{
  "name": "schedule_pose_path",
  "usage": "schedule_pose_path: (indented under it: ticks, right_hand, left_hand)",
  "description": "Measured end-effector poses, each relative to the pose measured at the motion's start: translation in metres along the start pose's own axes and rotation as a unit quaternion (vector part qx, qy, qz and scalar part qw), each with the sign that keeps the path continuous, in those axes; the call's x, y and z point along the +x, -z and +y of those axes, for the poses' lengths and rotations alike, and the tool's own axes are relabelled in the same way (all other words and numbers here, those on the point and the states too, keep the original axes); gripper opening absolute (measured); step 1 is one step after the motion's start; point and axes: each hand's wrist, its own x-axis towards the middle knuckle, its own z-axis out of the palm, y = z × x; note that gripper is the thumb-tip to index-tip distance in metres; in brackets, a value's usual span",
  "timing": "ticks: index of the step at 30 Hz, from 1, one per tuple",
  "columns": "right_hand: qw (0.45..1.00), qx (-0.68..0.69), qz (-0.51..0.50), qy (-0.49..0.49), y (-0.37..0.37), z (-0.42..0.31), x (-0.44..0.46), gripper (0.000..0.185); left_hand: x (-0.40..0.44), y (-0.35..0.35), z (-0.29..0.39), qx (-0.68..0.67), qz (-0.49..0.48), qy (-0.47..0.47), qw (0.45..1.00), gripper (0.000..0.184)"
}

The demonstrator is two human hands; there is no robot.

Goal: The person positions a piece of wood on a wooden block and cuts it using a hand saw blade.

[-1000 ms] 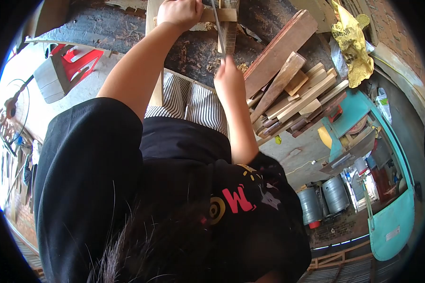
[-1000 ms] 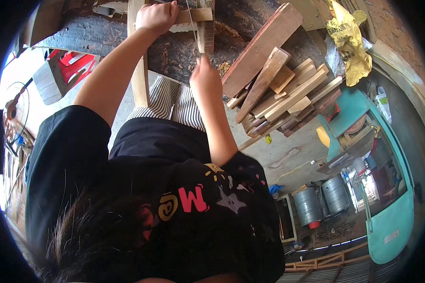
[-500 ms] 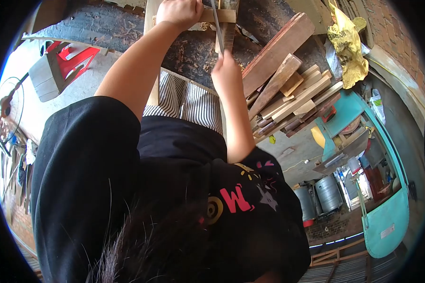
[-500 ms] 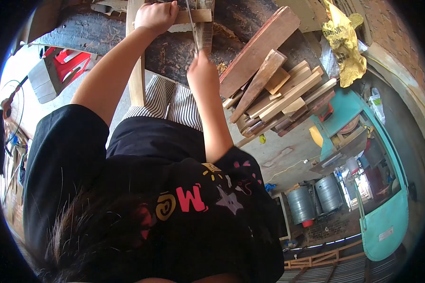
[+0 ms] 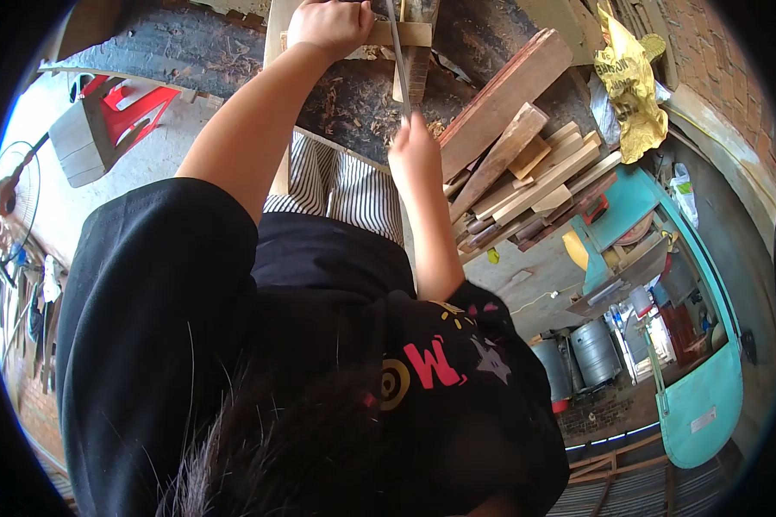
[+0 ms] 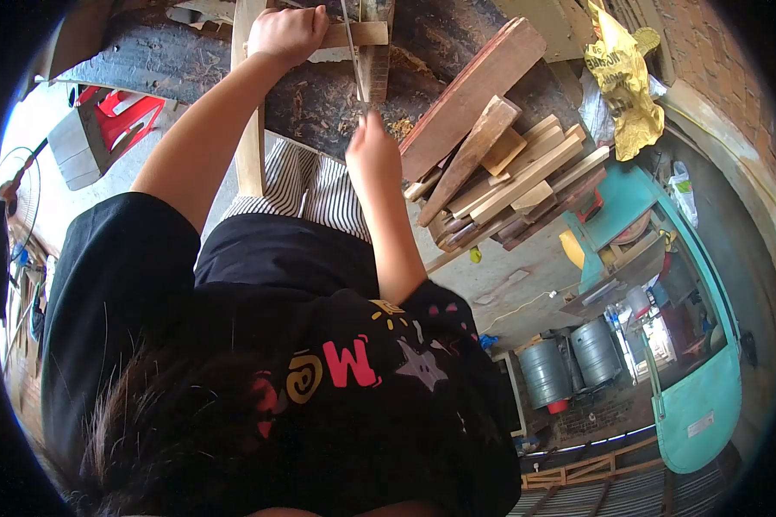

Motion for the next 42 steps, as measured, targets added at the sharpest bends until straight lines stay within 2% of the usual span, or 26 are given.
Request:
schedule_pose_path:
  ticks: [5, 7, 10, 12, 13, 15, 18, 23, 25, 27, 29, 31, 33, 36, 37, 39, 42]
  right_hand:
    - [0.999, -0.038, 0.027, 0.009, -0.002, 0.015, -0.020, 0.016]
    - [1.000, 0.025, -0.011, -0.006, -0.002, -0.005, 0.005, 0.015]
    - [0.999, 0.028, 0.023, 0.036, -0.013, -0.022, 0.038, 0.016]
    - [0.992, -0.002, 0.088, 0.095, -0.015, -0.022, 0.044, 0.017]
    - [0.991, -0.003, 0.091, 0.094, -0.013, -0.014, 0.037, 0.017]
    - [0.999, 0.008, 0.022, 0.036, -0.009, 0.006, 0.008, 0.018]
    - [0.999, -0.028, 0.045, 0.013, -0.010, 0.018, -0.023, 0.018]
    - [0.999, 0.046, 0.021, 0.018, -0.016, -0.014, 0.029, 0.018]
    - [0.985, -0.016, 0.110, 0.130, -0.020, -0.020, 0.047, 0.014]
    - [0.989, -0.021, 0.092, 0.117, -0.014, -0.013, 0.035, 0.014]
    - [1.000, -0.011, -0.007, 0.012, -0.005, -0.001, 0.006, 0.015]
    - [0.996, -0.048, 0.049, 0.056, -0.020, 0.031, -0.015, 0.016]
    - [0.995, -0.036, 0.060, 0.071, -0.023, 0.035, -0.020, 0.018]
    - [0.999, 0.032, 0.004, -0.015, -0.013, -0.002, 0.008, 0.017]
    - [0.999, 0.034, 0.004, -0.013, -0.017, -0.005, 0.023, 0.017]
    - [0.985, -0.038, 0.103, 0.131, -0.022, -0.014, 0.046, 0.017]
    - [0.995, 0.005, 0.055, 0.083, -0.017, -0.006, 0.025, 0.017]
  left_hand:
    - [0.000, 0.001, 0.001, -0.006, 0.004, 0.008, 1.000, 0.052]
    - [0.001, 0.000, 0.000, 0.004, 0.000, -0.003, 1.000, 0.052]
    - [0.000, 0.001, 0.001, 0.003, 0.008, 0.003, 1.000, 0.052]
    - [0.002, 0.001, 0.000, 0.006, 0.000, 0.002, 1.000, 0.051]
    - [0.002, 0.001, 0.000, 0.009, -0.012, 0.003, 1.000, 0.051]
    - [0.000, 0.000, 0.000, 0.006, -0.012, 0.000, 1.000, 0.051]
    - [0.001, 0.001, 0.000, 0.007, -0.013, 0.005, 1.000, 0.051]
    - [0.000, -0.001, 0.000, 0.016, -0.009, -0.003, 1.000, 0.051]
    - [0.000, 0.002, 0.002, 0.006, -0.005, -0.003, 1.000, 0.051]
    - [0.000, -0.001, -0.001, 0.009, -0.005, -0.003, 1.000, 0.051]
    - [0.000, -0.002, 0.000, 0.008, -0.005, -0.002, 1.000, 0.051]
    - [0.001, 0.000, -0.001, 0.025, -0.019, -0.002, 1.000, 0.051]
    - [-0.001, 0.000, 0.001, 0.017, -0.019, 0.003, 1.000, 0.051]
    - [0.001, -0.001, 0.000, 0.014, -0.011, 0.003, 1.000, 0.051]
    - [0.000, -0.002, 0.000, 0.015, -0.009, 0.002, 1.000, 0.051]
    - [-0.001, -0.001, 0.001, 0.013, -0.007, 0.008, 1.000, 0.051]
    - [0.000, 0.001, 0.000, 0.009, 0.002, 0.006, 1.000, 0.050]
